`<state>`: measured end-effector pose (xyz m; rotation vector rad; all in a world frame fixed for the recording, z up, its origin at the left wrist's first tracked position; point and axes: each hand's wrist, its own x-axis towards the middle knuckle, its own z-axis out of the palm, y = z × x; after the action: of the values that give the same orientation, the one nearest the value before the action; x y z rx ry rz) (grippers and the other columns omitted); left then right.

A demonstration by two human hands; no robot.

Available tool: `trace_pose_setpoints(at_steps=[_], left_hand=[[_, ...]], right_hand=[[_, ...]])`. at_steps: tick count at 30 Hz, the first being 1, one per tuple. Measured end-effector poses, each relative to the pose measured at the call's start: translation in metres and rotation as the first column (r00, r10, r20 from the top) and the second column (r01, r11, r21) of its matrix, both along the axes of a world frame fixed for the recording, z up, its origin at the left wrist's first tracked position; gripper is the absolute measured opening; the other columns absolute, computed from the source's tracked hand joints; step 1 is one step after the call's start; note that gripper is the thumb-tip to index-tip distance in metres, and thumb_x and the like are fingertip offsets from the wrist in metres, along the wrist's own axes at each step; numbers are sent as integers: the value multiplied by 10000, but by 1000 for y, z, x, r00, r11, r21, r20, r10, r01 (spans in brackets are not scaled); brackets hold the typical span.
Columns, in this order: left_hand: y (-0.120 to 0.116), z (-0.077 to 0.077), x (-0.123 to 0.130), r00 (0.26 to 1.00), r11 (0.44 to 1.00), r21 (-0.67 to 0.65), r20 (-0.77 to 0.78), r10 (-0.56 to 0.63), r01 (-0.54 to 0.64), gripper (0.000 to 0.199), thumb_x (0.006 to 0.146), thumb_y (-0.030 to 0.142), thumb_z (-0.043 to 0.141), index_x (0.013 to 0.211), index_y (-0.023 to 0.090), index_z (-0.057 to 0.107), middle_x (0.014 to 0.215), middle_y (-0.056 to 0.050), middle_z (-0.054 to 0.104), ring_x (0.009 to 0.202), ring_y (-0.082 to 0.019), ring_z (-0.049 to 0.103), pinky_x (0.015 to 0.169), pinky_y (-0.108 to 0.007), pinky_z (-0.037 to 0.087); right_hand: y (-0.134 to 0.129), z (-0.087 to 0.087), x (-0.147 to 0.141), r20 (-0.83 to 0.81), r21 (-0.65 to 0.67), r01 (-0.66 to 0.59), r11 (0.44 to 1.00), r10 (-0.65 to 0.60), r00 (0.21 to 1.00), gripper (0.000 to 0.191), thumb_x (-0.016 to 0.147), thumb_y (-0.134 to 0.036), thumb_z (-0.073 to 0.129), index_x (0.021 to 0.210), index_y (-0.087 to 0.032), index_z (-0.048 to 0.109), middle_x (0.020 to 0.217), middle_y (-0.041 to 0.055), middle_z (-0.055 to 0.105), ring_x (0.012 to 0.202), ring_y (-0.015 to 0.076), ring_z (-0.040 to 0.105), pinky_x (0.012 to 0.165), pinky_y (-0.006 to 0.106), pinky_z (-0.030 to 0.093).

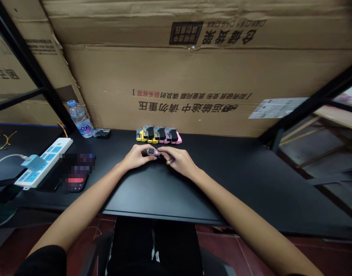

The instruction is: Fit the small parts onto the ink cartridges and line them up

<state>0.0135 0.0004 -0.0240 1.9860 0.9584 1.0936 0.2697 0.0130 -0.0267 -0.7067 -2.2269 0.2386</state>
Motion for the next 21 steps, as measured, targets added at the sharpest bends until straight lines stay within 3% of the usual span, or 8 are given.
trace_pose_setpoints(at_steps=[3,6,8,11,14,17,19,21], left_hand=[[8,-6,0,981,996,-76,181,63,-50,523,861,440,891,1264,162,708,1156,-140,831,1008,-274,820,939,-416,666],[14,-8,0,952,988,-150,296,77,-33,774,873,427,878,1525,207,523,1233,-157,813,1006,-278,830,849,-394,695],[15,-7,-1,948,987,-162,311,67,-16,840,912,420,840,1622,236,430,1245,-148,808,981,-265,829,788,-357,698],[12,-4,-4,976,987,-155,218,-12,46,800,983,437,759,1679,243,415,1158,-96,820,887,-230,818,740,-334,691],[7,-2,-7,991,979,-157,45,-124,130,715,1041,460,682,1680,222,466,868,5,787,664,-174,757,687,-313,665],[5,0,-6,995,987,-130,-40,-95,89,628,1088,479,602,1650,209,531,718,40,724,550,-155,683,656,-293,628],[5,3,-4,999,995,-94,-46,-26,21,586,1098,497,576,1608,209,589,771,13,763,624,-175,712,718,-309,632],[6,6,-2,1000,999,-51,-16,18,-19,533,1094,519,576,1515,208,680,984,-46,829,865,-222,779,869,-341,636]], right_hand=[[2,5,3,-79,-74,72,995,-78,994,367,1044,-364,700,1394,-255,724,1250,99,825,931,250,815,816,362,664],[5,6,6,-128,-168,80,982,-102,987,421,986,-424,778,1361,-234,744,1126,88,844,677,189,736,662,317,632],[6,5,5,-171,-234,71,970,-113,979,408,982,-441,780,1327,-224,754,1100,87,842,567,140,645,590,285,592],[6,3,1,-235,-291,55,955,-127,964,456,991,-449,761,1384,-220,725,1158,106,823,573,122,622,572,262,573],[4,2,-3,-235,-303,12,953,-87,968,517,1001,-433,745,1465,-214,685,1165,111,803,601,121,635,606,265,590],[2,3,-3,-215,-311,-26,950,-43,976,455,1024,-427,721,1421,-206,726,1156,100,793,613,110,635,619,254,591],[2,5,1,-194,-308,-47,950,-14,981,473,1031,-434,718,1452,-220,711,1174,90,786,629,110,648,613,248,594],[2,8,5,-142,-277,-66,959,27,990,570,1013,-445,752,1543,-263,643,1248,94,773,718,141,706,651,268,625]])
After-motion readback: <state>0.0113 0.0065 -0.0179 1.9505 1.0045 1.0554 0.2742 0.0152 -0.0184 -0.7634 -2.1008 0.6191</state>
